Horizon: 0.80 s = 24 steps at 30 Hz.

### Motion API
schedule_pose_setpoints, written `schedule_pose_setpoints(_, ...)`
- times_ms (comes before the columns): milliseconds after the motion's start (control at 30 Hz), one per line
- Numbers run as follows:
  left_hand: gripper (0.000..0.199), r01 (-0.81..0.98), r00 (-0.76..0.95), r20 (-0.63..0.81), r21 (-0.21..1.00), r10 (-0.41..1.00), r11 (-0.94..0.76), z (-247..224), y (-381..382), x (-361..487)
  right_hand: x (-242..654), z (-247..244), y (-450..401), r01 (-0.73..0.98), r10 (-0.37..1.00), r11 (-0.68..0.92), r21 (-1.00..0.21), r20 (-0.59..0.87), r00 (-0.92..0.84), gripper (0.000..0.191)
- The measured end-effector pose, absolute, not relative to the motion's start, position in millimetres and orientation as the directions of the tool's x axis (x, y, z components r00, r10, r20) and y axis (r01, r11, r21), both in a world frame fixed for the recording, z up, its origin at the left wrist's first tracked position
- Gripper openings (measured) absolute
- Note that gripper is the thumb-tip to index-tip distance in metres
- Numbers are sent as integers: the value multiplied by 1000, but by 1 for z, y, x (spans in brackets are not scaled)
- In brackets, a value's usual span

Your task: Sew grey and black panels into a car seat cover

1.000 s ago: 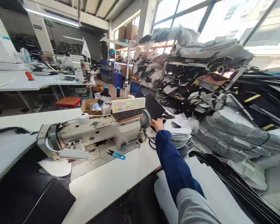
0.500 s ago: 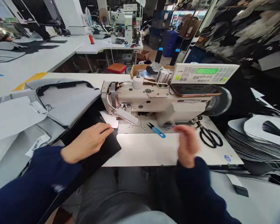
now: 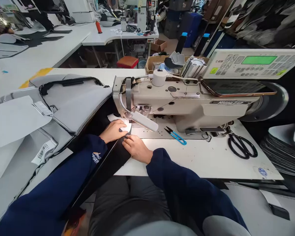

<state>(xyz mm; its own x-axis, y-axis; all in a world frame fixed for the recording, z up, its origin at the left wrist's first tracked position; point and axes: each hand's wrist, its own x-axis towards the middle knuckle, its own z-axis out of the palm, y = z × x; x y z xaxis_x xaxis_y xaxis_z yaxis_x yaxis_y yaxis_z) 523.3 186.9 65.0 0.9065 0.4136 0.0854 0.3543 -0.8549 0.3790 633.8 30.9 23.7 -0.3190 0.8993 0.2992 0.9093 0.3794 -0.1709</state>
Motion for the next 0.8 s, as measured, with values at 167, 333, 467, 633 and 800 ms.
schedule_pose_setpoints(167,36,411,905,-30,321,424,-853,67,185,525,633,21,27,902,876,424,-82,290,-386,25)
schedule_pose_setpoints(333,32,448,886,3,259,464,-856,63,175,526,629,23,22,917,883,398,-35,287,-372,28)
schedule_pose_setpoints(467,24,410,894,92,230,439,-883,57,171,524,627,27,23,928,899,373,-19,256,-356,28)
schedule_pose_setpoints(633,29,280,945,124,161,301,-946,59,172,523,627,28,25,922,903,382,-67,238,-357,29)
schedule_pose_setpoints(800,29,236,963,112,105,247,-966,63,173,534,634,27,31,918,897,389,-79,257,-358,28)
